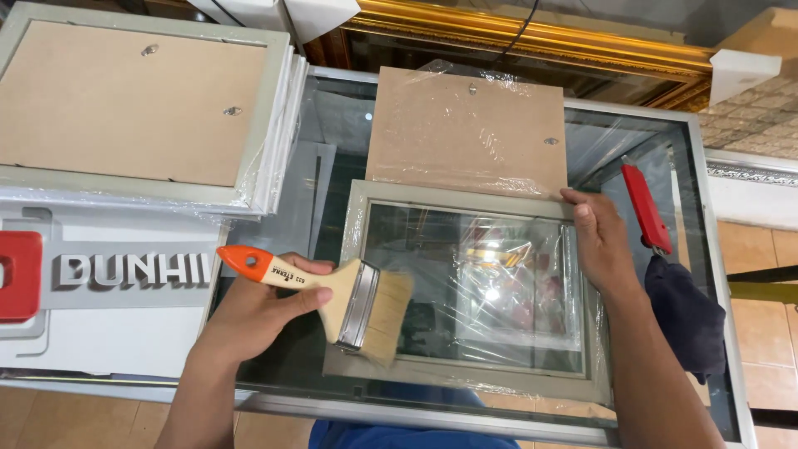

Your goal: Brushing dust off the surface of a glass-covered picture frame using a wide paint brush.

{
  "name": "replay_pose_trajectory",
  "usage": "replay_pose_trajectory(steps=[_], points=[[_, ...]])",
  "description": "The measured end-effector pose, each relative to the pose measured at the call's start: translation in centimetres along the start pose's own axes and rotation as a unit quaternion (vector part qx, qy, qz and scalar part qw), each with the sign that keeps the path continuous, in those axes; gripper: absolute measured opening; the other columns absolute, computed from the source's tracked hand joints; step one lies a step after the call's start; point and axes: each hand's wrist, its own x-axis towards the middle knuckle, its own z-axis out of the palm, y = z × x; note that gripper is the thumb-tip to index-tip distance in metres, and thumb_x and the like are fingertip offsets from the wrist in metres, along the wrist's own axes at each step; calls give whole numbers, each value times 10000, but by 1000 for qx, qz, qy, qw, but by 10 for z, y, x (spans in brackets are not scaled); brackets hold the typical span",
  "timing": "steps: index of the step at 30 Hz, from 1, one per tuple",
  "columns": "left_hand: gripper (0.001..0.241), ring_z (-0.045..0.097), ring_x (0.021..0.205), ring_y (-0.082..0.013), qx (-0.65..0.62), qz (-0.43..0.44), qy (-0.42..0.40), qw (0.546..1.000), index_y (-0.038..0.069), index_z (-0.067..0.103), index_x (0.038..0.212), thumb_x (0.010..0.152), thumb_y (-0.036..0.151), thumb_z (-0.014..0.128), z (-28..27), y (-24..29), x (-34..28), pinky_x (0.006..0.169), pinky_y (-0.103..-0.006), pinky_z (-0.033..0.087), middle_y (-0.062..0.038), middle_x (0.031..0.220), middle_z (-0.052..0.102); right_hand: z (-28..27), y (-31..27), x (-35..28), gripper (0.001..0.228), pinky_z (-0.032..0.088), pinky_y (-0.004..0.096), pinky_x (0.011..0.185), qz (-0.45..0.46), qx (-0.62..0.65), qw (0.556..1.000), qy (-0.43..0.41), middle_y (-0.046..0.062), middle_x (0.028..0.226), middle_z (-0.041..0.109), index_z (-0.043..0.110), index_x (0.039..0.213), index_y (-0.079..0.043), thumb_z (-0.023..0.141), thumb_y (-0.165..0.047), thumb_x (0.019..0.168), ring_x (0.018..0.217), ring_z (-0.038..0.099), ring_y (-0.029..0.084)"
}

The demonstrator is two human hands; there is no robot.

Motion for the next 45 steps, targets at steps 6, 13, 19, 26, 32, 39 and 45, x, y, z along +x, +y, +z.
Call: replay_pose_trajectory(steps=[6, 13, 19, 26, 32, 39, 45], points=[[377, 727, 899, -345, -5, 58, -99, 993, 16, 768, 1173, 824, 151, 819, 74, 7, 28, 878, -454, 581, -261, 1031, 762, 0, -4, 0, 428, 390, 549, 1119, -9, -15, 1000, -2, 224, 1224, 654, 674, 1381, -61, 370, -285, 1180, 1221, 570, 446], [427, 737, 1051, -397, -11, 121, -188, 975, 133, 763, 1145, 774, 335, 828, 190, 33, 58, 875, -453, 591, -220, 1095, 751, -1, 1, -2, 435, 398, 544, 1105, -6, -4, 1000, 0, 219, 1213, 660, 671, 1395, -90, 351, -289, 1178, 1226, 570, 443], [400, 737, 1065, -392, -5, 115, -185, 976, 121, 763, 1130, 782, 307, 824, 160, 38, 50, 877, -442, 599, -217, 1086, 752, 0, -6, -2, 428, 409, 534, 1095, -6, -6, 1000, 3, 229, 1203, 667, 681, 1381, -81, 351, -265, 1178, 1216, 580, 446], [381, 755, 926, -393, 34, 18, -32, 999, 2, 777, 1154, 802, 141, 819, 34, 29, 24, 728, -442, 659, -314, 1038, 752, -1, -7, 0, 453, 392, 518, 1113, 11, 3, 1000, -2, 211, 1210, 658, 672, 1390, -84, 348, -318, 1178, 1195, 581, 410], [357, 715, 838, -238, 15, 6, 81, 997, -34, 783, 1121, 769, 13, 812, -3, 21, 9, 640, -372, 644, -269, 950, 779, -1, -10, 0, 449, 384, 520, 1120, 5, 2, 1000, -6, 205, 1220, 651, 668, 1393, -82, 354, -324, 1183, 1202, 578, 399], [357, 746, 975, -379, 63, 46, 17, 997, 53, 759, 1150, 814, 159, 818, 72, 34, 32, 722, -418, 639, -313, 1041, 730, -1, -6, 0, 414, 382, 536, 1126, -11, -3, 1000, -4, 215, 1233, 646, 665, 1387, -66, 365, -268, 1185, 1224, 566, 425], [364, 724, 1076, -436, 56, 103, -103, 988, 97, 688, 1175, 865, 267, 778, 158, 51, 63, 835, -479, 603, -251, 1146, 721, 0, -5, -2, 471, 389, 557, 1117, -18, -3, 1000, -3, 242, 1236, 649, 662, 1384, -42, 316, -296, 1190, 1236, 558, 461]])
